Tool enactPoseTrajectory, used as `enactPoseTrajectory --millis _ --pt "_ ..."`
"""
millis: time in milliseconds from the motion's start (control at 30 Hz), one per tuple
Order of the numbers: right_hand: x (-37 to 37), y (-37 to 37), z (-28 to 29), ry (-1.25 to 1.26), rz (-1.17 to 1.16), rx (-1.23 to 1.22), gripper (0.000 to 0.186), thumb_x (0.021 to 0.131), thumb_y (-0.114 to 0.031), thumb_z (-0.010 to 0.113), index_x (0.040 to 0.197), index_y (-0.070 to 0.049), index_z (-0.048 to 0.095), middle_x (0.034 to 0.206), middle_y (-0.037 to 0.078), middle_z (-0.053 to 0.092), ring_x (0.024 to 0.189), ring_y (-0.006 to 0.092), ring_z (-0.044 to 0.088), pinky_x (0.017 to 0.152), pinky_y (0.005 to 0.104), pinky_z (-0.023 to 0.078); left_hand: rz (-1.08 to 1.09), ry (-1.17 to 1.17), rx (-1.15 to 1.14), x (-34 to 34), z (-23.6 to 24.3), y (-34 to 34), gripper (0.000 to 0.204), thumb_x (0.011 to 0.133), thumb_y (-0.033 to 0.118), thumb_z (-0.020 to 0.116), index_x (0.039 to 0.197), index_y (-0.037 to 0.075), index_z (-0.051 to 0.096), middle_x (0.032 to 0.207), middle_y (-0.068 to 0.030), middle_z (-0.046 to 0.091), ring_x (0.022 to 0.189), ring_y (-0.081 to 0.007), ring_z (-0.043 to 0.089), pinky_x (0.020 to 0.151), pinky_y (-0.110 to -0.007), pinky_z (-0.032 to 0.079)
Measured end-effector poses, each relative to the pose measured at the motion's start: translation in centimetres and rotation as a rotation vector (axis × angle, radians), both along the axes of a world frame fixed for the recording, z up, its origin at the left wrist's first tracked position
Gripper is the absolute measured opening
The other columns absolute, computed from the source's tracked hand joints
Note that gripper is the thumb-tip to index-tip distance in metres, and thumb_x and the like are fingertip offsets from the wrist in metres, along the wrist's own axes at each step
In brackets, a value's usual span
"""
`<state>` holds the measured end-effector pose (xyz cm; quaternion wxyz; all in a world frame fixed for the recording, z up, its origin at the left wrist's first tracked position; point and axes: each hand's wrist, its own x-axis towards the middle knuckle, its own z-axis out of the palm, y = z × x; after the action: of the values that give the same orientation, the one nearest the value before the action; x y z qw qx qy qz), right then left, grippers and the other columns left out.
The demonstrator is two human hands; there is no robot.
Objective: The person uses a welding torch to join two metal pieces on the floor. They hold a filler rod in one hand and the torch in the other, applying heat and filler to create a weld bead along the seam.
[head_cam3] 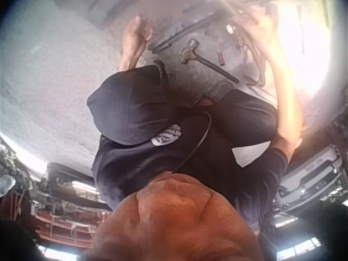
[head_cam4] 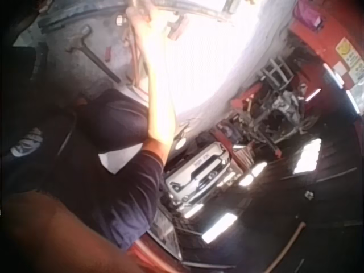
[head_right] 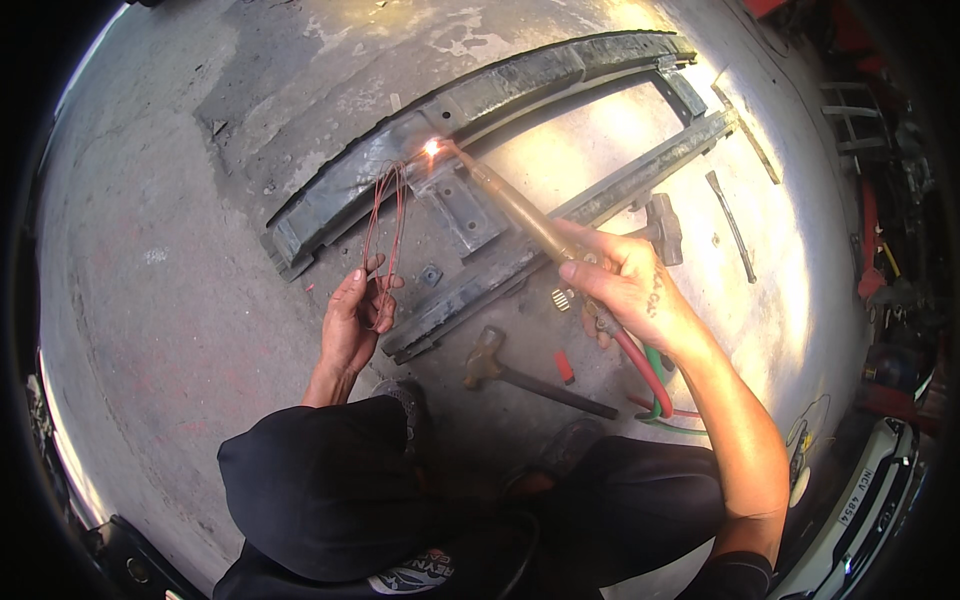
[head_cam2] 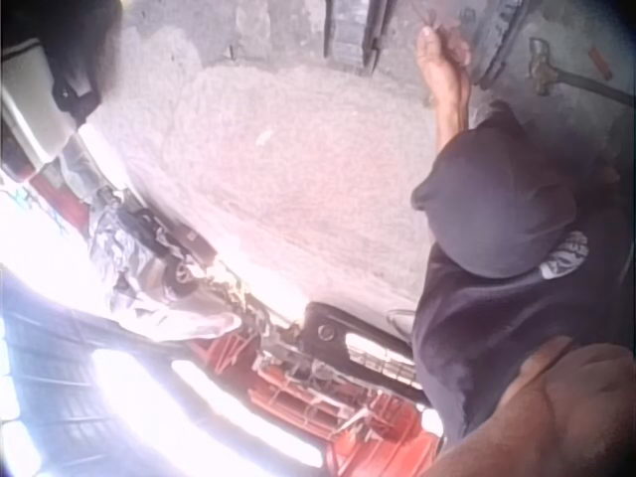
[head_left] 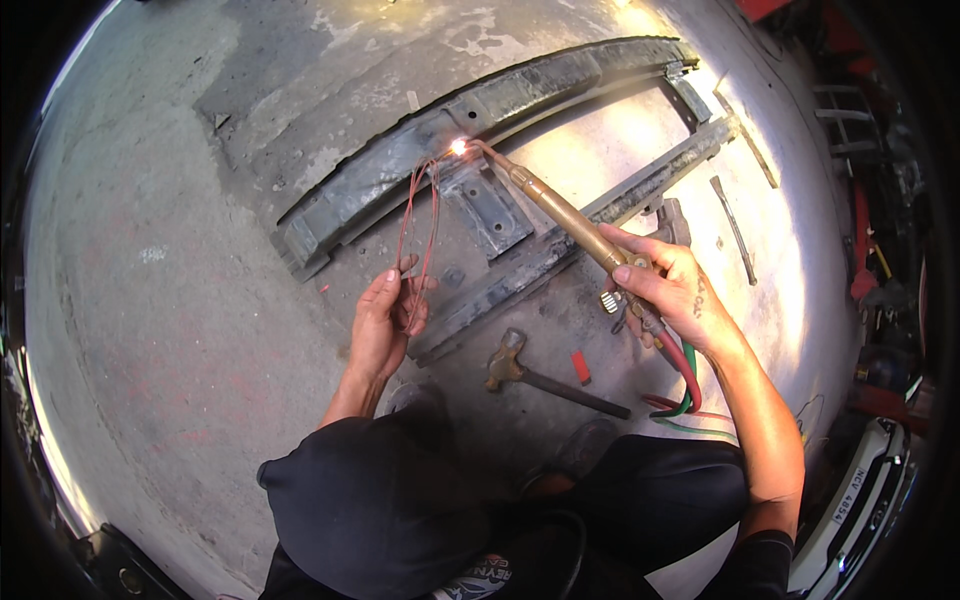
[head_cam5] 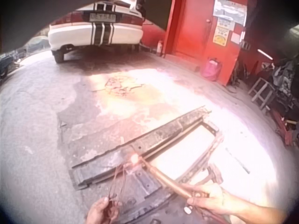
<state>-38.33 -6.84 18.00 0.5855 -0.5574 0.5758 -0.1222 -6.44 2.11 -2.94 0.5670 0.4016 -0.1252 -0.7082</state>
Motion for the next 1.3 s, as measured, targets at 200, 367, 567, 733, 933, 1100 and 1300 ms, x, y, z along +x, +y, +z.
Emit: enactPoseTrajectory --millis 200,367,567,733,933,1100,1300 --pt "0.1 -0.1 0.0 0.008 0.013 -0.017 0.057 0.101 -0.015 0.065 0.155 -0.002 0.051 0.086 0.009 0.070 0.057 0.0137 0.067 0.048 0.0305 0.054 0.014 0.006 0.003 0.1 0.1 0.1 0.049 0.114 0.036 0.049 0.149 0.001 0.048 0.113 -0.0186 0.069 0.072 -0.0154 0.060 0.053 -0.026 0.044" --pt "0.4 -0.1 0.5 0.044 0.011 0.016 0.054 0.102 -0.012 0.063 0.154 -0.005 0.054 0.093 0.008 0.074 0.061 0.0106 0.065 0.059 0.0266 0.053 0.049 0.014 -0.002 0.1 0.3 0.3 0.049 0.114 0.036 0.047 0.150 0.002 0.045 0.113 -0.0186 0.068 0.071 -0.0152 0.059 0.053 -0.026 0.043" --pt "-1.0 0.2 0.0 -0.035 -0.039 -0.099 0.060 0.101 -0.022 0.068 0.155 -0.002 0.051 0.090 0.010 0.072 0.056 0.0134 0.065 0.047 0.0291 0.053 0.108 0.011 0.010 0.4 0.5 0.3 0.044 0.117 0.034 0.039 0.147 0.002 0.047 0.108 -0.0153 0.070 0.066 -0.0134 0.059 0.050 -0.025 0.041" --pt "-2.1 0.5 1.3 -0.118 -0.178 -0.186 0.066 0.101 -0.027 0.069 0.155 0.005 0.047 0.096 0.012 0.073 0.056 0.0136 0.065 0.045 0.0277 0.051 0.134 -0.020 0.005 0.8 1.6 0.0 0.045 0.116 0.035 0.041 0.145 0.002 0.048 0.104 -0.0144 0.069 0.061 -0.0125 0.054 0.048 -0.024 0.038" --pt "-2.9 0.4 2.6 -0.105 -0.336 -0.269 0.072 0.101 -0.033 0.067 0.157 0.004 0.043 0.096 0.011 0.072 0.053 0.0139 0.064 0.044 0.0254 0.049 0.067 -0.115 0.004 1.0 3.5 -1.1 0.045 0.115 0.035 0.046 0.144 0.001 0.051 0.103 -0.0138 0.069 0.056 -0.0117 0.051 0.045 -0.024 0.034" --pt "-3.7 0.4 2.9 -0.132 -0.363 -0.244 0.071 0.101 -0.031 0.067 0.158 0.003 0.043 0.097 0.012 0.073 0.051 0.0132 0.063 0.042 0.0242 0.048 0.067 -0.433 0.031 1.7 7.4 -3.4 0.039 0.110 0.026 0.061 0.140 0.001 0.058 0.103 -0.0089 0.068 0.056 -0.0088 0.051 0.045 -0.022 0.032" --pt "-5.4 0.7 5.5 -0.166 -0.227 -0.114 0.071 0.097 -0.022 0.067 0.158 0.004 0.043 0.102 0.013 0.071 0.058 0.0127 0.065 0.048 0.0241 0.051 0.027 -0.712 0.034 2.7 13.7 -4.1 0.043 0.103 0.025 0.071 0.138 0.000 0.063 0.099 -0.0033 0.066 0.056 -0.0063 0.052 0.044 -0.022 0.030"
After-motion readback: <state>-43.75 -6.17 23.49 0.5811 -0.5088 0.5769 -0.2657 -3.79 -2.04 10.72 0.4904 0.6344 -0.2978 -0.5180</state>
